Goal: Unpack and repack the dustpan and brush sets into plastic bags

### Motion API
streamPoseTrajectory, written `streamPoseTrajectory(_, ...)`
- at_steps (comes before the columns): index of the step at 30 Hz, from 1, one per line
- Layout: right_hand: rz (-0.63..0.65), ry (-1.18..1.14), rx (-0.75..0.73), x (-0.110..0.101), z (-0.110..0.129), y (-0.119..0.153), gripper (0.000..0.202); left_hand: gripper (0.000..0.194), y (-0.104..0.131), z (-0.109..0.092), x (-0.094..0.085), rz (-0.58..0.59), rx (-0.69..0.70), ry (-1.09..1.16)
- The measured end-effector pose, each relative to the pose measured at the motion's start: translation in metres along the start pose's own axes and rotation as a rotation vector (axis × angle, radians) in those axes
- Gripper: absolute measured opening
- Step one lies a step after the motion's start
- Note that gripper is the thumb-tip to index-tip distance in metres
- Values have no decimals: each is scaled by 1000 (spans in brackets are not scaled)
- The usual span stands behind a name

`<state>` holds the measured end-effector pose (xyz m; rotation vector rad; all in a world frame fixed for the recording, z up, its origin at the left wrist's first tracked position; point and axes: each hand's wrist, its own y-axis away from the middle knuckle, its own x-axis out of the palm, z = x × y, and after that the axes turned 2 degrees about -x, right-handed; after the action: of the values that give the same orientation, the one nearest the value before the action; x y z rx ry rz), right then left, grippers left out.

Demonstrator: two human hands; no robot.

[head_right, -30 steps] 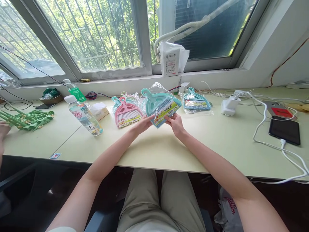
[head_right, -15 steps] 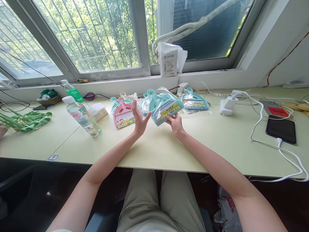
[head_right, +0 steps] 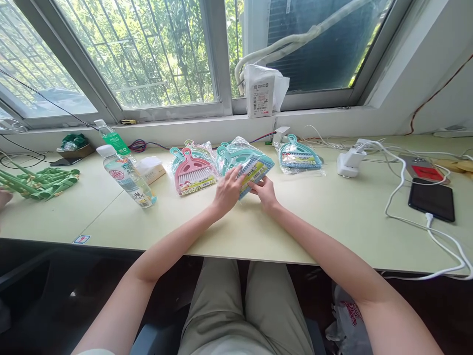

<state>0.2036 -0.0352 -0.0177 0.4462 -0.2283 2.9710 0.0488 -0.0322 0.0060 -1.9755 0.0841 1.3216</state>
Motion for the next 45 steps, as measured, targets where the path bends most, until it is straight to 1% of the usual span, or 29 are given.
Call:
streamPoseTrajectory(2, -3, 0, 3, 0, 1, 0, 50, 49, -1, 1, -2, -27, -50, -55)
streamPoseTrajectory(3, -1, 4, 6, 0, 2, 0, 49, 49, -1, 1, -3, -30, -44, -67)
streamPoseTrajectory(6, 23, 29, 21, 0, 2, 1, 48, 51, 0, 1, -3, -26, 39, -65)
streamPoseTrajectory(9, 88, 54, 34, 2, 2, 4, 52, 53, 1, -2, -1, -17, 97, -47)
streamPoseTrajectory(12, 175, 89, 45, 6, 4, 8, 54, 55, 1, -5, -2, -30, 69, -30)
streamPoseTrajectory(16, 244, 143, 63, 8, 6, 12, 46, 54, -2, 1, -8, -64, -2, -35)
streamPoseTrajectory(19, 234, 140, 62, 8, 7, 11, 48, 54, -3, 5, -7, -29, -9, -38)
streamPoseTrajectory(23, 192, 131, 50, 6, 6, 8, 49, 60, -1, 4, 2, 11, 15, -8)
streamPoseTrajectory(26, 183, 136, 40, 6, 7, 8, 50, 59, -1, 2, 3, -4, 11, -8)
streamPoseTrajectory(31, 247, 172, 44, 8, 13, 11, 54, 58, -5, 3, -3, -41, -16, -55)
streamPoseTrajectory(34, 256, 198, 43, 9, 13, 11, 56, 59, -5, 3, 0, -40, -26, -36)
streamPoseTrajectory(36, 255, 209, 36, 8, 12, 10, 55, 62, -3, 2, 5, -13, 9, 20)
streamPoseTrajectory(40, 223, 234, -6, 7, 7, 8, 46, 65, 1, 1, 10, 84, 236, 163)
streamPoseTrajectory(42, 197, 245, -9, 7, 5, 8, 38, 67, 1, 1, 11, 110, 316, 215)
streamPoseTrajectory(44, 190, 238, -3, 8, 5, 9, 35, 67, 2, 0, 10, 108, 335, 282)
streamPoseTrajectory(45, 192, 221, -3, 8, 6, 9, 38, 67, 2, 0, 9, 94, 324, 325)
